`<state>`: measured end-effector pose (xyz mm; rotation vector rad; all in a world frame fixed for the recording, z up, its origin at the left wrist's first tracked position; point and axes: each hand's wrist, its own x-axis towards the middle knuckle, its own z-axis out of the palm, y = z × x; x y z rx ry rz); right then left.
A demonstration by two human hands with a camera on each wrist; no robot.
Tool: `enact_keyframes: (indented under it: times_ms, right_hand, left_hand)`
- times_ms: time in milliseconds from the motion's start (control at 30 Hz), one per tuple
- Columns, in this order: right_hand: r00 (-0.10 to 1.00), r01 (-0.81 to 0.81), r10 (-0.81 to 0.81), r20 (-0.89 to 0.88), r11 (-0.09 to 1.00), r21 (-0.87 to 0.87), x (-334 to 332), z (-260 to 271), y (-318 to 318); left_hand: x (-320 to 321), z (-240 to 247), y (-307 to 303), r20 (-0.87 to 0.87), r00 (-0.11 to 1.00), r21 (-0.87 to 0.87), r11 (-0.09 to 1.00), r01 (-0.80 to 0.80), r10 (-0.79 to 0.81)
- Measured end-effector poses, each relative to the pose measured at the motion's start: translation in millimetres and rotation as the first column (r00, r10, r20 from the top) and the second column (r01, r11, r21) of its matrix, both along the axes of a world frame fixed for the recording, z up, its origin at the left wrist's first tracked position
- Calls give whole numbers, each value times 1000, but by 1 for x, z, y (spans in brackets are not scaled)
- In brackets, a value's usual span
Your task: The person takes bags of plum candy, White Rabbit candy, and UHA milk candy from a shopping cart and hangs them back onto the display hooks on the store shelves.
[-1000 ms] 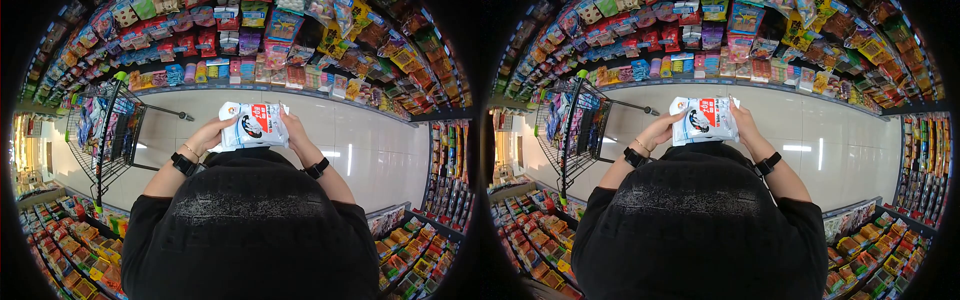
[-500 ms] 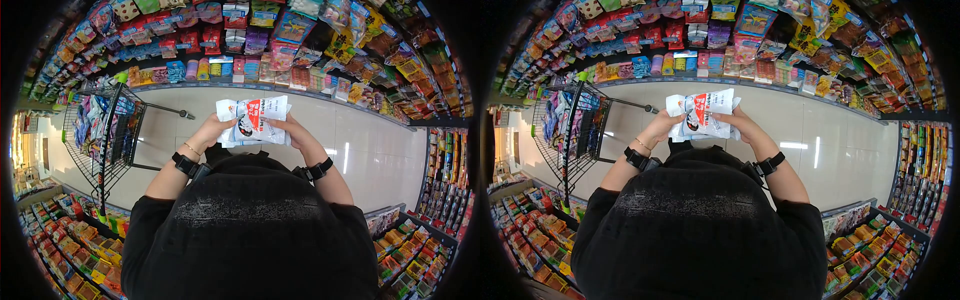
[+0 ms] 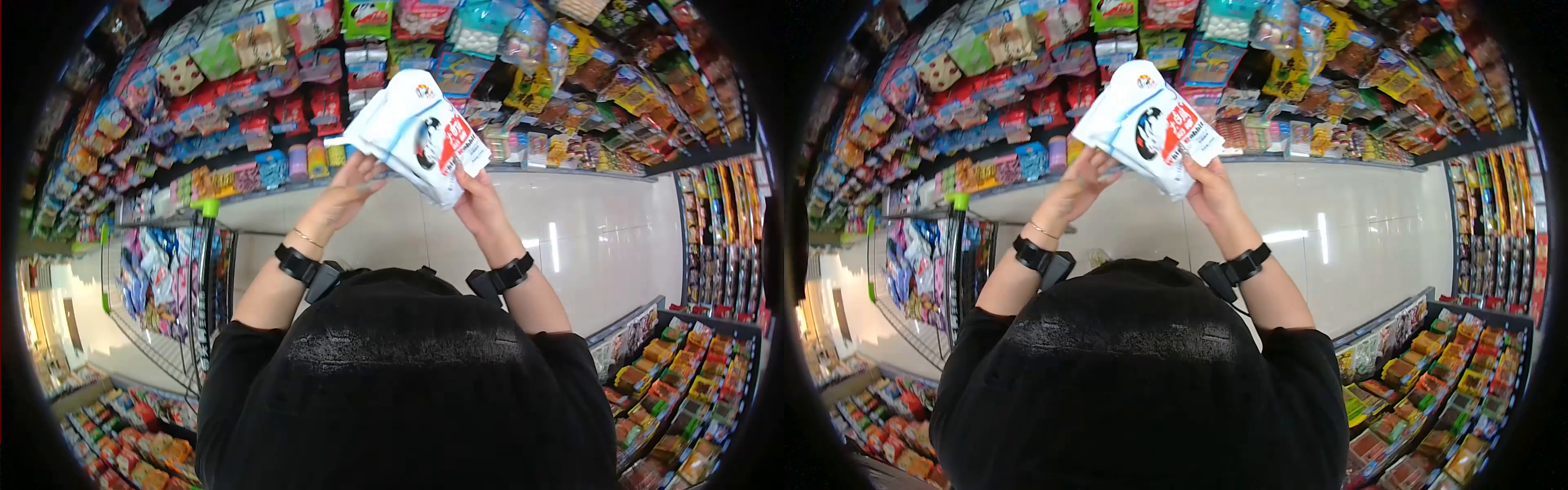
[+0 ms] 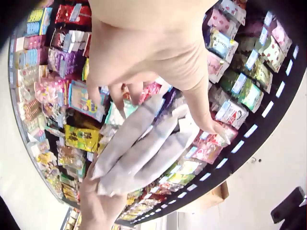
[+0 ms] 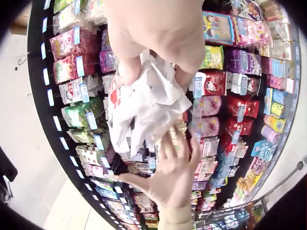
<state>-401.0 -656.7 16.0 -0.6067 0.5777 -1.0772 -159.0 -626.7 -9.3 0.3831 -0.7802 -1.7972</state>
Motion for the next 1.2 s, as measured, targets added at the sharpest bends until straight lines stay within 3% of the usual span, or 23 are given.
enact_keyframes:
  times_ms: [67,133,167,233,333,433,500,567,600,633,733,767,800,867,900,933,967,1000,1033,1067,1100,1133,1200]
  right_hand:
    - [996,86,-87,-11,994,-63,25,10,1]
    - [975,84,-113,-191,985,-153,44,23,9]
    - [973,106,-138,-185,979,-173,44,27,10]
    - [830,-121,-166,-533,879,-462,36,35,13]
    - [822,3,-331,-463,816,-579,8,71,19]
    - [747,178,-516,-419,763,-622,-9,90,15]
    - [544,-26,-686,-483,562,-827,8,95,17]
    - [313,-298,-838,-447,360,-884,25,101,19]
    - [276,-502,-766,-581,401,-766,36,105,18]
    - [209,-680,-686,-697,410,-608,42,111,18]
    - [253,-633,-771,-585,325,-702,31,154,23]
    - [181,-744,-772,-609,298,-598,28,138,22]
    - [186,-742,-765,-616,302,-599,20,122,20]
    - [415,-623,-388,-823,538,-568,-1,95,6]
    - [503,-439,-447,-740,605,-664,-8,92,1]
    - [505,-447,-450,-737,594,-669,-17,89,1]
    - [744,-108,-253,-618,868,-485,-26,85,5]
    - [922,135,-158,-354,987,-88,-30,87,10]
    - [925,126,-148,-350,988,-85,-35,72,10]
    - [970,47,-47,-240,999,-7,-40,42,7]
    - [992,-42,48,-120,998,56,-44,21,4]
    - [992,-49,54,-114,998,50,-46,16,4]
    - [998,34,-44,37,971,238,-55,4,6]
  left_hand:
    - [-19,7,-13,150,989,13,1000,5,-7]
    - [-41,23,-26,-76,984,56,986,-155,159]
    - [-37,23,-37,-123,979,170,976,-139,161]
    - [-27,29,-48,-198,967,283,954,-99,159]
    - [-1,28,-53,-334,942,263,956,128,-35]
    - [5,28,-56,-333,939,284,941,182,-81]
    - [0,29,-57,-393,910,286,923,256,-130]
    - [-19,24,-58,-226,966,350,915,200,-125]
    - [-29,22,-56,-139,983,377,911,167,-122]
    - [-37,23,-50,-278,950,371,897,240,-140]
    - [-55,34,-43,-354,914,332,887,321,-198]
    - [-65,33,-42,-407,903,338,895,291,-140]
    - [-65,24,-43,-404,905,349,892,287,-133]
    - [-60,7,-53,-367,865,302,836,458,-342]
    - [-65,17,-50,-282,925,418,835,359,-256]
    - [-67,22,-53,-283,926,408,842,352,-250]
    - [-69,26,-54,-102,935,399,847,350,-338]
    - [-71,29,-53,86,908,397,850,346,-410]
    - [-77,41,-51,152,890,387,855,346,-429]
    - [-88,52,-42,359,895,223,956,192,-264]
    - [-97,66,-36,445,869,173,973,155,-217]
    - [-105,74,-34,523,836,115,986,121,-164]
    - [-118,75,-38,589,794,145,986,80,-151]
